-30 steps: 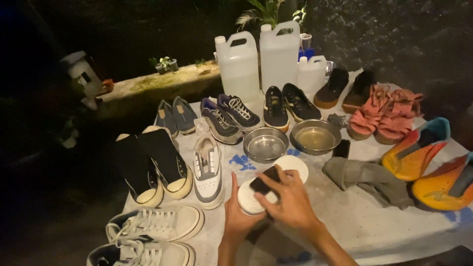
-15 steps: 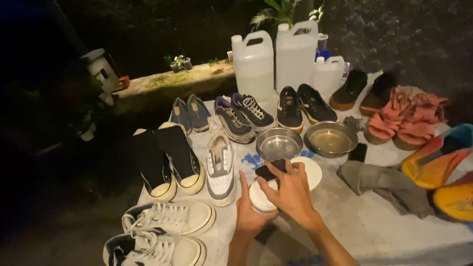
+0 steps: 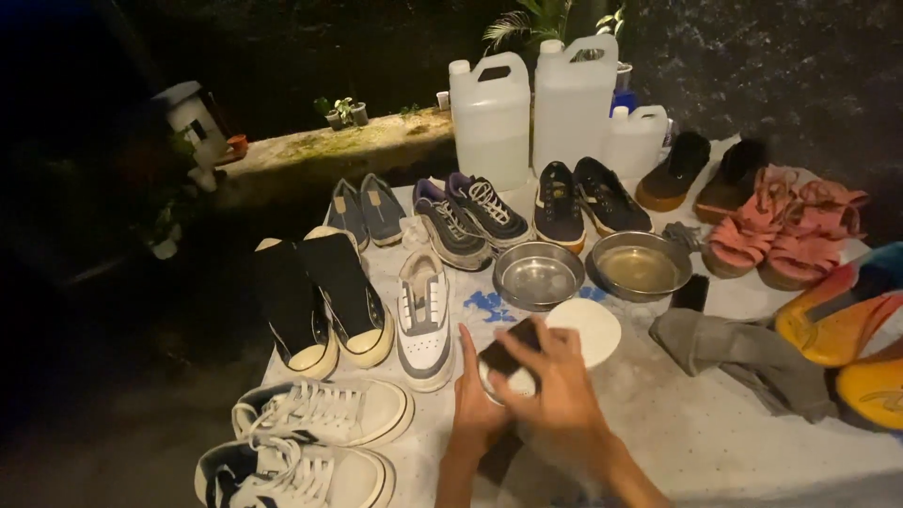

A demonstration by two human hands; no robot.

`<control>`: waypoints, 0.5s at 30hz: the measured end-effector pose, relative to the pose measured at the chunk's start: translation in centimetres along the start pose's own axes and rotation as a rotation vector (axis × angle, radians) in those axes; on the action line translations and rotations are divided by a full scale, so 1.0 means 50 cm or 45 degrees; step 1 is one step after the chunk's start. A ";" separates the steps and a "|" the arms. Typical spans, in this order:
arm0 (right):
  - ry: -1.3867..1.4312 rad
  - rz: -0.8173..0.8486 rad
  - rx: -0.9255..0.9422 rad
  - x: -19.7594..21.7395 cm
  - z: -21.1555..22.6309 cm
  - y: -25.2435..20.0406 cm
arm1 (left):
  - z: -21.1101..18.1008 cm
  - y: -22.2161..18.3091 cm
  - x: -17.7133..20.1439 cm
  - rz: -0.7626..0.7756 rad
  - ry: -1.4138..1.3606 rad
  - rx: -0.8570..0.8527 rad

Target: Cleaning the white midsoles of various sneakers using a scrubbing tool and cleaning solution

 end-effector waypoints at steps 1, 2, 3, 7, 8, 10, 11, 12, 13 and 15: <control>0.002 0.011 -0.006 -0.003 -0.012 -0.007 | -0.005 -0.006 0.003 0.002 -0.001 0.012; -0.059 -0.064 0.100 -0.002 -0.018 -0.015 | -0.011 -0.013 0.004 0.019 -0.035 0.009; -0.116 -0.142 0.204 -0.001 -0.022 -0.024 | -0.018 -0.019 0.007 0.037 -0.064 0.005; -0.308 -0.269 -0.013 0.003 -0.119 0.026 | -0.024 -0.015 0.003 -0.078 -0.212 -0.219; -0.329 -0.312 0.032 0.005 -0.115 0.028 | -0.028 -0.015 0.006 -0.069 -0.211 -0.128; -0.347 -0.362 0.078 0.011 -0.066 0.012 | -0.028 -0.009 0.014 -0.062 -0.205 -0.043; -0.187 -0.246 0.044 0.008 -0.027 -0.012 | -0.020 -0.009 0.009 0.001 -0.108 -0.033; -0.027 -0.130 0.011 0.005 0.011 -0.038 | -0.011 -0.010 0.004 0.064 -0.012 -0.023; -0.024 -0.123 0.001 -0.006 0.003 -0.043 | -0.007 -0.011 0.004 0.070 -0.009 -0.013; -0.317 -0.693 0.720 0.002 0.035 -0.074 | -0.006 -0.012 0.007 0.042 -0.137 -0.091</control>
Point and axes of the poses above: each hand's wrist, its own y-axis towards the middle knuckle, its own x-axis out of the back of the hand, z = x × y, the point moved 4 cm from there along y, towards the middle knuckle, and after that the axes turned 1 degree about x, right-handed, at the moved point
